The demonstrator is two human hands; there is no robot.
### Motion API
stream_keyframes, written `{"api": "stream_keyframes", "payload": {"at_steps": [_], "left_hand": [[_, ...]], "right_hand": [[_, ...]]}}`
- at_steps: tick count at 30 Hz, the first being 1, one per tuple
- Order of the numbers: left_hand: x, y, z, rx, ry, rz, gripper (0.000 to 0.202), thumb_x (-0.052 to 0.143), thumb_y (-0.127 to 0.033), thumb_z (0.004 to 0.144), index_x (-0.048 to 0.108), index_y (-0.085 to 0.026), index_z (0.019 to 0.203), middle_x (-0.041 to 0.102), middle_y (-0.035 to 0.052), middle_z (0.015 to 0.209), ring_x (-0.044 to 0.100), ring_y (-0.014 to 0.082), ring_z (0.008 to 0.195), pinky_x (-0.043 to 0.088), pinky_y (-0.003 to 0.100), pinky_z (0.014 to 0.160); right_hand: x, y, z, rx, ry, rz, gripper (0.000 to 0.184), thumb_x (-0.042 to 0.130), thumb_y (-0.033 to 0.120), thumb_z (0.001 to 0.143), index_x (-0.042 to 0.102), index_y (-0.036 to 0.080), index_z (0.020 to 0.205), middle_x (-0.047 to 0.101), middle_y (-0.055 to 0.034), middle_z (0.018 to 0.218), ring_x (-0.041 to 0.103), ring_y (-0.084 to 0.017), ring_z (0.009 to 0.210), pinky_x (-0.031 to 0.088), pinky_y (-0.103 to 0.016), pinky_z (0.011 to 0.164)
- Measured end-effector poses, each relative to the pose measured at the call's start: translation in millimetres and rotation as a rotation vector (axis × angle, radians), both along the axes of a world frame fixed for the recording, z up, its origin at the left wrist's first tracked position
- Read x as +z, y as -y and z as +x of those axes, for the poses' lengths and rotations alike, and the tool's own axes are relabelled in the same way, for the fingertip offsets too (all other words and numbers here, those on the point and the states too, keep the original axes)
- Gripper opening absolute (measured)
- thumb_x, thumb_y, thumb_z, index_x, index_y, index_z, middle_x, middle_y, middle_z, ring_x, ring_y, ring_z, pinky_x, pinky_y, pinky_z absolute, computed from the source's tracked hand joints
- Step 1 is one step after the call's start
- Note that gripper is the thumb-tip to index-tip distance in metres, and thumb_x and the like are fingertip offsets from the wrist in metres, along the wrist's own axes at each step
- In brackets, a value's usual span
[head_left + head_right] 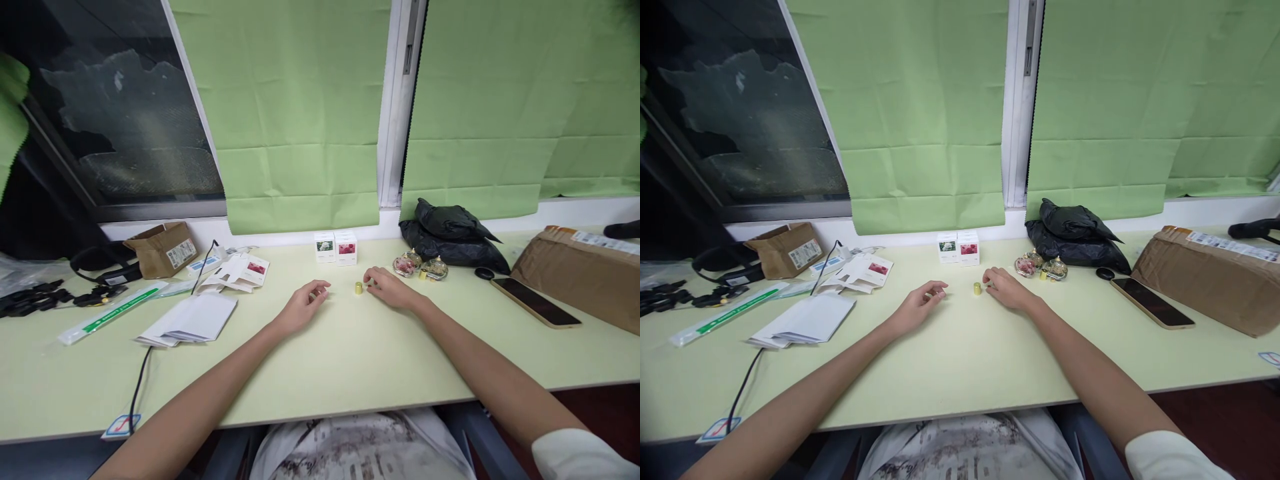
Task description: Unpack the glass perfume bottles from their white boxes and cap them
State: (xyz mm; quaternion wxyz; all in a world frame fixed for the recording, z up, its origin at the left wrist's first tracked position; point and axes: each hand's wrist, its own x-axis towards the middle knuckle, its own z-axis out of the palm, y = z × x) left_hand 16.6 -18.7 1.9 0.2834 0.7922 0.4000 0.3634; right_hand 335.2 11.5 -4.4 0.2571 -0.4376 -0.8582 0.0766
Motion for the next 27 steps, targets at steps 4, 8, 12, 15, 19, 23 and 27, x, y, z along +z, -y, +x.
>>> {"api": "stream_keyframes", "payload": {"at_steps": [4,8,12,15,19,23,27], "left_hand": [[-0.9,-1,-1,0.009,-0.046,0.017,0.037,0.051,-0.050,0.103,0.065,-0.027,0.128,0.069,0.0046,0.107,0.064,0.0212,0.099,0.051,0.034,0.086],[-4.2,-4,-7,0.068,-0.199,0.156,0.032,0.051,-0.046,0.103,0.066,-0.028,0.125,0.067,0.0065,0.119,0.060,0.0262,0.113,0.048,0.041,0.097],[-8.2,-9,-15,0.137,-0.374,0.295,0.029,0.055,-0.043,0.101,0.066,-0.027,0.123,0.061,0.0091,0.131,0.054,0.0309,0.123,0.042,0.050,0.106],[-10.7,-12,-18,0.162,-0.419,0.277,0.030,0.054,-0.043,0.101,0.065,-0.027,0.124,0.058,0.0099,0.135,0.052,0.0319,0.126,0.042,0.052,0.107],[-12.9,-14,-18,0.161,-0.431,0.259,0.031,0.054,-0.044,0.102,0.064,-0.028,0.125,0.058,0.0094,0.134,0.051,0.0318,0.126,0.041,0.051,0.107],[-12.0,-12,-17,0.165,-0.438,0.234,0.030,0.053,-0.044,0.102,0.063,-0.028,0.125,0.059,0.0087,0.133,0.051,0.0322,0.125,0.041,0.052,0.107],[-10.5,-12,-17,0.166,-0.434,0.218,0.030,0.054,-0.045,0.101,0.063,-0.029,0.124,0.060,0.0082,0.131,0.052,0.0322,0.124,0.041,0.052,0.106]], "right_hand": [[0.5,1,-1,0.007,0.001,0.001,0.014,0.053,0.017,0.094,0.058,0.022,0.106,0.065,-0.0066,0.105,0.057,-0.024,0.099,0.046,-0.037,0.087],[2.8,4,-2,0.006,-0.013,-0.012,0.013,0.052,0.018,0.096,0.059,0.022,0.105,0.066,-0.0060,0.102,0.058,-0.023,0.098,0.046,-0.036,0.084],[4.2,4,-4,-0.005,-0.047,0.026,0.012,0.050,0.022,0.100,0.060,0.022,0.106,0.066,-0.0066,0.104,0.058,-0.023,0.099,0.046,-0.036,0.087],[7.7,4,-7,-0.028,-0.094,0.062,0.016,0.048,0.028,0.104,0.062,0.023,0.102,0.065,-0.0065,0.103,0.059,-0.023,0.098,0.046,-0.037,0.089],[16.0,7,-12,-0.069,-0.183,0.091,0.021,0.047,0.037,0.107,0.063,0.025,0.101,0.065,-0.0048,0.100,0.061,-0.022,0.090,0.046,-0.035,0.084],[21.5,14,-18,0.020,-0.196,0.119,0.023,0.044,0.034,0.107,0.065,0.027,0.108,0.068,-0.0067,0.107,0.063,-0.022,0.093,0.047,-0.036,0.086],[19.2,18,-22,0.043,-0.206,0.112,0.022,0.045,0.030,0.106,0.063,0.026,0.117,0.068,-0.0078,0.110,0.063,-0.023,0.101,0.048,-0.037,0.089]]}}
